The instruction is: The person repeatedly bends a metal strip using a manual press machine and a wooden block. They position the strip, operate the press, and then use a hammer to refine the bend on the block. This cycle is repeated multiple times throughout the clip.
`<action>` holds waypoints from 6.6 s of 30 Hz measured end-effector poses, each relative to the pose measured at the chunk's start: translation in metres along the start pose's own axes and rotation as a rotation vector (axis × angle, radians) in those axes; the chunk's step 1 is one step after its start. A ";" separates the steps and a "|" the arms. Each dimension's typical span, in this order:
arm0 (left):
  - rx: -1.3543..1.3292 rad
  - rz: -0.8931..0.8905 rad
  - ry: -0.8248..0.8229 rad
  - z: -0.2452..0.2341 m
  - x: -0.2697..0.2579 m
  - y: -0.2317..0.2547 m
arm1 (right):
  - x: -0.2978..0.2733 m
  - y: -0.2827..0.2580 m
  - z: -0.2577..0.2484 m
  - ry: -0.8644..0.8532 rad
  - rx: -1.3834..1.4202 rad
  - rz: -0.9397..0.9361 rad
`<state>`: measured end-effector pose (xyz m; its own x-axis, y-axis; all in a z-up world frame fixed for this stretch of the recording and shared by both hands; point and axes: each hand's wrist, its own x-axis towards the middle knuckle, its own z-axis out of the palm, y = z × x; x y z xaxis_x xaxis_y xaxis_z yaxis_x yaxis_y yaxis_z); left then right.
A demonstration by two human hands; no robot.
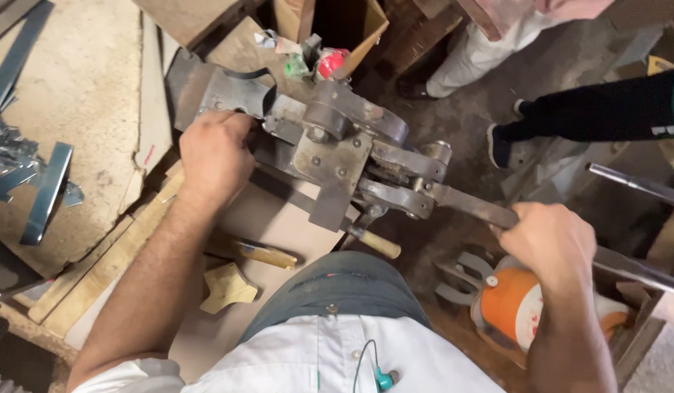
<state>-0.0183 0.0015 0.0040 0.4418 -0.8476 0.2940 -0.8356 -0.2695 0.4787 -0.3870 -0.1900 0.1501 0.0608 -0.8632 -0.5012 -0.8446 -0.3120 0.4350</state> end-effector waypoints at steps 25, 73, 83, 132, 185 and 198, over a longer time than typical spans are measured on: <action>-0.119 0.231 0.157 -0.075 -0.032 0.046 | -0.011 0.006 0.031 0.491 0.133 -0.450; -1.734 -1.036 0.180 -0.067 -0.312 0.007 | -0.189 -0.262 0.109 0.300 0.828 -1.522; -1.913 -0.936 0.164 -0.065 -0.302 0.007 | -0.199 -0.253 0.114 0.204 0.864 -1.422; -1.159 -0.739 0.274 -0.120 -0.303 -0.022 | -0.165 -0.280 0.150 0.343 0.740 -1.452; -1.168 -0.314 -0.118 0.146 -0.063 0.293 | -0.081 0.073 0.111 0.657 0.889 -0.600; -1.194 -0.331 -0.144 0.146 -0.063 0.293 | -0.086 0.077 0.105 0.715 0.855 -0.615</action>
<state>-0.3390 -0.0906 0.0046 0.4717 -0.8808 -0.0407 0.1607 0.0405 0.9862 -0.5128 -0.0980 0.1478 0.6097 -0.7715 0.1819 -0.6310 -0.6113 -0.4776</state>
